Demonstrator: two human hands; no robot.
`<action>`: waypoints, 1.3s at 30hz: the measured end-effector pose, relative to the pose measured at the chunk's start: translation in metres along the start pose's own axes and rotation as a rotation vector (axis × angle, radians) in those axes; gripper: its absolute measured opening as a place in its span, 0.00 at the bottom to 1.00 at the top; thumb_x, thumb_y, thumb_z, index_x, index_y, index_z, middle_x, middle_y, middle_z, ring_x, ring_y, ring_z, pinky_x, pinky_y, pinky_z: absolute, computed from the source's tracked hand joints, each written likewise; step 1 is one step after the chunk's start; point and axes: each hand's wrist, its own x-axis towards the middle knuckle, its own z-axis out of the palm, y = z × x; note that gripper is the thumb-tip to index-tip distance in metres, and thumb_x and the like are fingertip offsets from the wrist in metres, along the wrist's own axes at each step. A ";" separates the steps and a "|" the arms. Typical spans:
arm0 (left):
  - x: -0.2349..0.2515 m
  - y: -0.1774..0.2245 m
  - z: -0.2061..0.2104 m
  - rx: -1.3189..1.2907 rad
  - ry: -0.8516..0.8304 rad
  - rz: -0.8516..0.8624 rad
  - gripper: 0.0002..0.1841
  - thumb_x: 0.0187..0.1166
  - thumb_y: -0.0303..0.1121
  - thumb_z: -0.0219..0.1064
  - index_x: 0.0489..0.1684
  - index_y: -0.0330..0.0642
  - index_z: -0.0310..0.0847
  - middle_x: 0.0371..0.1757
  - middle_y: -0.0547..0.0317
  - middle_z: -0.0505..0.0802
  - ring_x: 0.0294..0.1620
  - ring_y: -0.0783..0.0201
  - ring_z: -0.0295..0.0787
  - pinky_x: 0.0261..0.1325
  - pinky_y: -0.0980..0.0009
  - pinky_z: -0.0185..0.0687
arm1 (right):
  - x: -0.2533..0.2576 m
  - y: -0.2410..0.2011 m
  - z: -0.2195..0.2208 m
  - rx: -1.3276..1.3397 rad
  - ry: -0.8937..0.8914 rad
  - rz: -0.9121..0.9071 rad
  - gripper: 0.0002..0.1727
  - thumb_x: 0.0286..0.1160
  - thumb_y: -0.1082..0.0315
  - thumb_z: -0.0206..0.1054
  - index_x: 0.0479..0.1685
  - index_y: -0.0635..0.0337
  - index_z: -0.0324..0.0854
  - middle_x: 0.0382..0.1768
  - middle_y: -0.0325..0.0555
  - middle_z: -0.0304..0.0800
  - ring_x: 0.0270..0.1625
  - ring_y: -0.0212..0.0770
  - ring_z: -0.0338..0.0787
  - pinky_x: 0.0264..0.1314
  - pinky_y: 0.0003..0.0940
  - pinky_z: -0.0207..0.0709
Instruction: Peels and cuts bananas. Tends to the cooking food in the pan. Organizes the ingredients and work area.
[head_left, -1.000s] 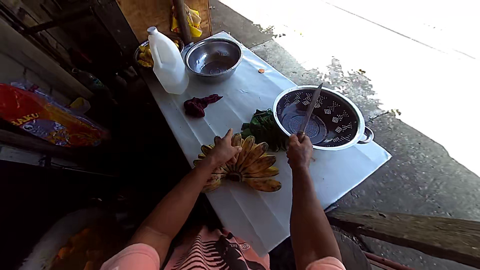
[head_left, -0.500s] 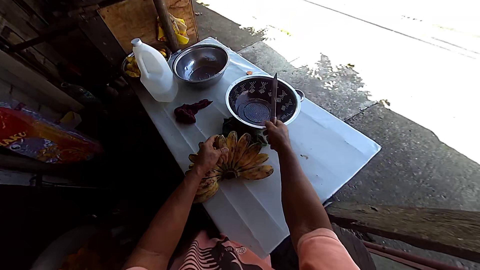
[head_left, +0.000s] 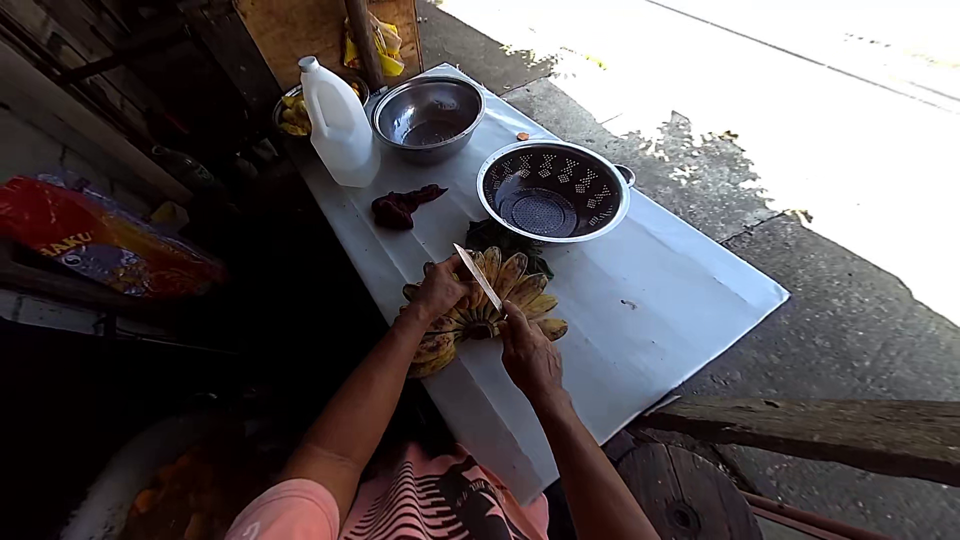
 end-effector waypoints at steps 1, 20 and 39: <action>0.000 -0.002 0.000 0.023 -0.001 0.023 0.32 0.72 0.23 0.77 0.79 0.38 0.73 0.52 0.45 0.91 0.25 0.59 0.88 0.31 0.63 0.90 | 0.011 -0.003 0.000 0.043 -0.042 0.024 0.26 0.93 0.51 0.47 0.83 0.43 0.73 0.47 0.56 0.93 0.48 0.58 0.93 0.49 0.59 0.83; -0.018 0.007 0.029 0.357 0.187 -0.011 0.34 0.75 0.37 0.79 0.79 0.41 0.68 0.58 0.39 0.90 0.49 0.46 0.91 0.53 0.45 0.88 | 0.047 -0.014 0.042 1.560 -0.164 0.379 0.22 0.96 0.47 0.38 0.56 0.52 0.71 0.19 0.41 0.73 0.13 0.34 0.71 0.15 0.27 0.72; -0.060 0.004 -0.006 0.101 -0.024 0.005 0.40 0.77 0.16 0.60 0.94 0.47 0.53 0.63 0.43 0.90 0.29 0.59 0.89 0.32 0.63 0.88 | 0.037 -0.024 0.020 0.590 -0.063 0.040 0.56 0.68 0.59 0.80 0.95 0.59 0.44 0.51 0.62 0.91 0.50 0.58 0.93 0.57 0.60 0.85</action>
